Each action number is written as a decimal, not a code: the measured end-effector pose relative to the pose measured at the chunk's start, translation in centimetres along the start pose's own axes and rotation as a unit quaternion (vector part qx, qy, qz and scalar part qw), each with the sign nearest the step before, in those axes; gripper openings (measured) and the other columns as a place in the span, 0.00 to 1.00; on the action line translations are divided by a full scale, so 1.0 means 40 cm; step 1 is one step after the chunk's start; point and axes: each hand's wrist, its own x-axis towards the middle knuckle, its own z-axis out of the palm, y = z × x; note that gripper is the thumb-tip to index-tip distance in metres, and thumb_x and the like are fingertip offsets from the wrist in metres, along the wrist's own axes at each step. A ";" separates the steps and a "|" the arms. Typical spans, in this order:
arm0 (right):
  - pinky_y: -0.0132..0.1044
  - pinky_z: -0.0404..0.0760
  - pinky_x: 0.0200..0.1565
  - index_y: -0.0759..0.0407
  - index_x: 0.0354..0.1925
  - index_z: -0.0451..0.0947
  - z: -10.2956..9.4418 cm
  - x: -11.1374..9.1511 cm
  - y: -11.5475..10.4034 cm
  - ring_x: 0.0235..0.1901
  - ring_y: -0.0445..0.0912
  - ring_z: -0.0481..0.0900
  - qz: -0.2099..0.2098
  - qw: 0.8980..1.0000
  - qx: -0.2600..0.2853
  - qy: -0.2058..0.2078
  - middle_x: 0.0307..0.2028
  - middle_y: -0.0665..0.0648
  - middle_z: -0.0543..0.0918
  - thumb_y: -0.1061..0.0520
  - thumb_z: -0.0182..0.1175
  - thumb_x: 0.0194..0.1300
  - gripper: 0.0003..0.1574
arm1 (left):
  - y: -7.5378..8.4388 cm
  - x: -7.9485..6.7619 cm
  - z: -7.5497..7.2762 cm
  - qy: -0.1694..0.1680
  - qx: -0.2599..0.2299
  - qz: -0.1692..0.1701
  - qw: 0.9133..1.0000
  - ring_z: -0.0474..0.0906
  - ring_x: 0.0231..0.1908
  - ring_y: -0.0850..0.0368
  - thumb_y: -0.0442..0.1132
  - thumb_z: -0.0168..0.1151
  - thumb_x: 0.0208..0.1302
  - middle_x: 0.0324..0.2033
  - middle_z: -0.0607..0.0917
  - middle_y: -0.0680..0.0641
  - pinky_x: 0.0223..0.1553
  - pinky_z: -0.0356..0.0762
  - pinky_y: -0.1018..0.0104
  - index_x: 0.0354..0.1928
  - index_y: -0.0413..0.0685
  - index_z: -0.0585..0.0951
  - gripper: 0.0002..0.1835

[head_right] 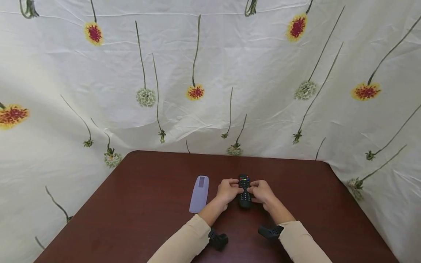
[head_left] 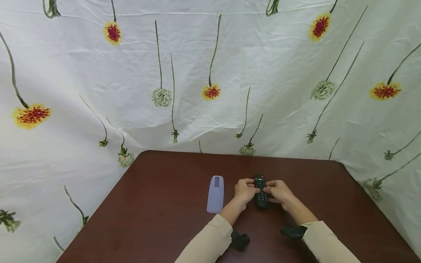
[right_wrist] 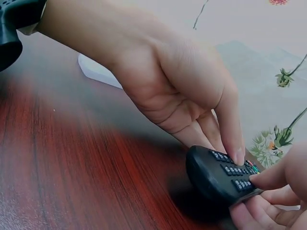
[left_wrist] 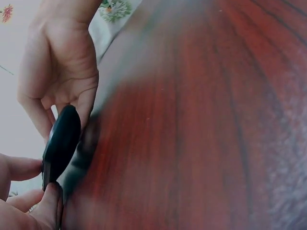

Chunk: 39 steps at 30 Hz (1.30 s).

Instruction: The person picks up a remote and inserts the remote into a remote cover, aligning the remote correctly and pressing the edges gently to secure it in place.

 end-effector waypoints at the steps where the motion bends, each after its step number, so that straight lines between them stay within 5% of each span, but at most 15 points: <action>1: 0.58 0.79 0.57 0.81 0.68 0.63 -0.001 0.000 0.001 0.66 0.70 0.68 0.001 1.000 0.004 0.000 0.65 0.79 0.68 0.66 0.54 0.77 0.28 | 0.000 0.000 -0.002 -0.003 -0.007 -0.004 1.000 0.84 0.43 0.53 0.29 0.75 0.60 0.39 0.87 0.48 0.46 0.84 0.60 0.56 0.37 0.84 0.20; 8: 0.58 0.78 0.58 0.79 0.68 0.63 -0.009 -0.008 0.004 0.59 0.65 0.76 0.007 0.999 0.040 0.011 0.61 0.76 0.73 0.65 0.55 0.76 0.29 | 0.000 0.001 0.001 0.002 -0.033 -0.012 0.999 0.86 0.42 0.54 0.31 0.76 0.58 0.37 0.89 0.49 0.48 0.83 0.58 0.50 0.39 0.87 0.17; 18: 0.55 0.82 0.53 0.79 0.68 0.63 -0.001 -0.017 -0.007 0.51 0.57 0.84 -0.007 0.998 0.066 0.016 0.57 0.73 0.78 0.66 0.54 0.76 0.28 | 0.006 0.007 -0.016 -0.010 -0.132 -0.005 0.991 0.88 0.39 0.52 0.24 0.73 0.58 0.35 0.90 0.42 0.43 0.85 0.60 0.47 0.30 0.85 0.14; 39: 0.56 0.82 0.52 0.75 0.71 0.62 -0.005 -0.026 -0.129 0.52 0.58 0.83 -0.053 0.996 0.064 0.007 0.55 0.69 0.76 0.66 0.55 0.77 0.29 | 0.109 0.026 -0.102 -0.064 -0.176 0.014 0.982 0.87 0.45 0.47 0.23 0.69 0.63 0.41 0.88 0.40 0.48 0.84 0.53 0.54 0.30 0.83 0.17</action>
